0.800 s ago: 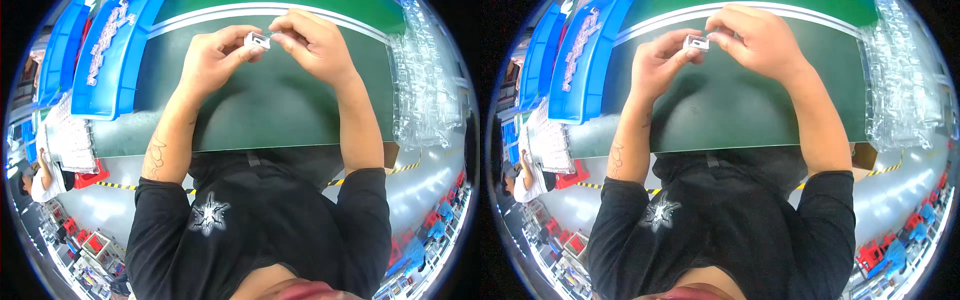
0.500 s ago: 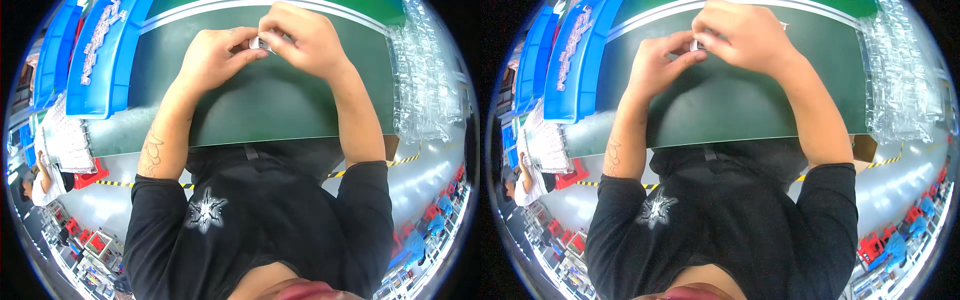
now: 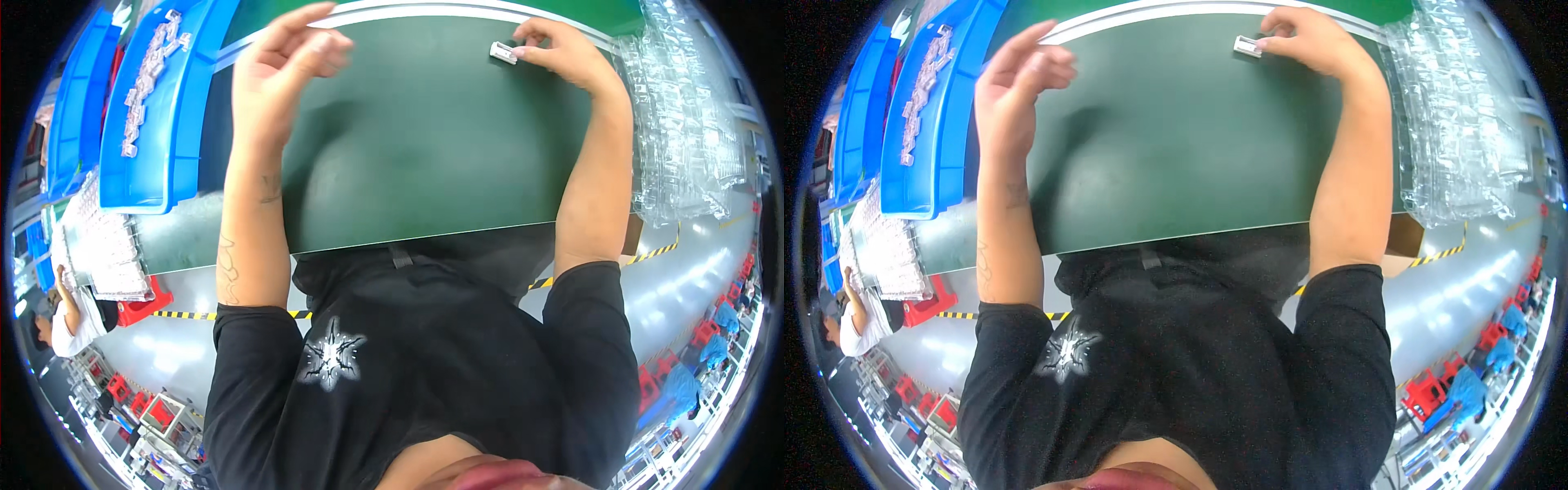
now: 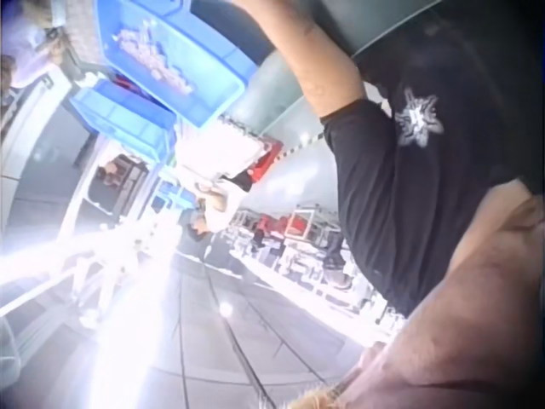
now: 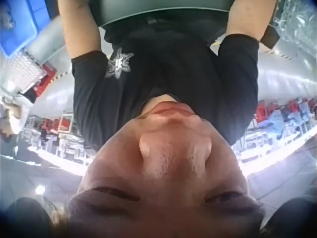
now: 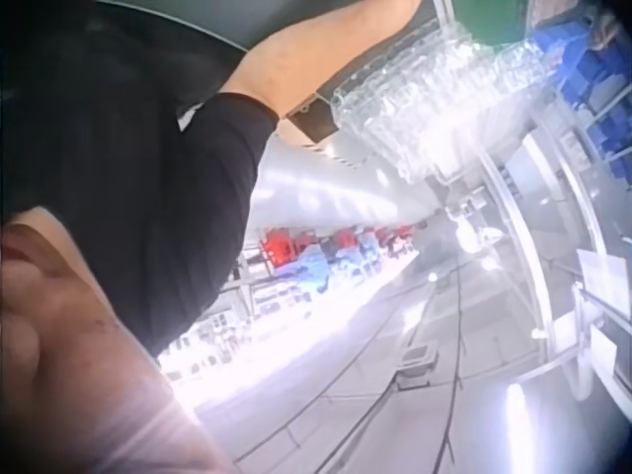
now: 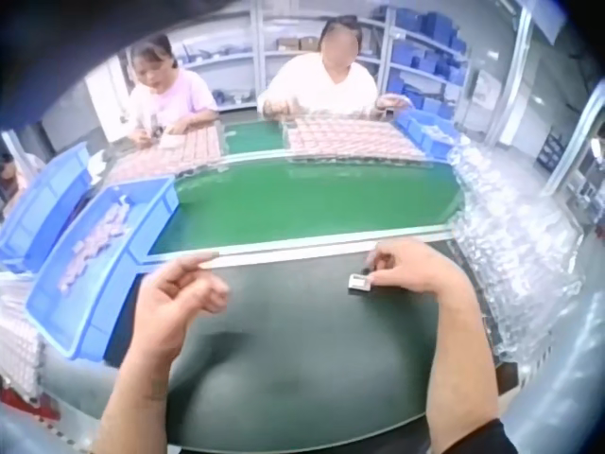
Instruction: The person dumps small components from a plastic tray onto the workbench, then assembles the parts by hand and places them into a blue container.
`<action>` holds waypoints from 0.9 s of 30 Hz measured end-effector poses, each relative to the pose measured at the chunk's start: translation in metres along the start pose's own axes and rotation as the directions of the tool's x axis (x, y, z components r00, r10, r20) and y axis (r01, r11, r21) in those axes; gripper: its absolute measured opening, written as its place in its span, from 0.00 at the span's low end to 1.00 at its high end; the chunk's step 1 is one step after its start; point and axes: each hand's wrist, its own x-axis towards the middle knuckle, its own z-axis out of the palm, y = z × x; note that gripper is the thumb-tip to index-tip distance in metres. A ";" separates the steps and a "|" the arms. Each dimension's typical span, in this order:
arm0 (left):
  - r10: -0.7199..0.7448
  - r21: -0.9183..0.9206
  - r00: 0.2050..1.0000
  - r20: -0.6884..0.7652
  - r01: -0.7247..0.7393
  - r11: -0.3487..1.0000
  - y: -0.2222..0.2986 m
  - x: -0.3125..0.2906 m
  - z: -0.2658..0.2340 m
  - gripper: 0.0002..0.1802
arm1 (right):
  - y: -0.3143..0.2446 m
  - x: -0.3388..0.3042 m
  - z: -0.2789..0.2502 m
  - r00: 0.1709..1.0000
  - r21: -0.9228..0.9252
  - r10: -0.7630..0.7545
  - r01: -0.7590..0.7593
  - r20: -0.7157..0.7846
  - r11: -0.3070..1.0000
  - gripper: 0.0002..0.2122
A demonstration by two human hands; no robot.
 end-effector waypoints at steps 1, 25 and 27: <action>-0.021 0.035 0.998 0.060 0.019 0.999 0.001 -0.002 0.007 0.18 | 0.000 0.002 0.003 0.995 -0.012 -0.029 0.030 0.094 0.999 0.15; 0.139 0.320 0.982 0.128 -0.174 0.931 0.004 -0.008 0.052 0.17 | -0.097 -0.015 0.061 0.932 0.311 -0.360 0.355 -0.045 0.882 0.08; 0.119 0.356 0.984 0.132 -0.159 0.921 0.005 -0.009 0.052 0.18 | -0.096 -0.014 0.062 0.886 0.242 -0.452 0.463 -0.103 0.853 0.08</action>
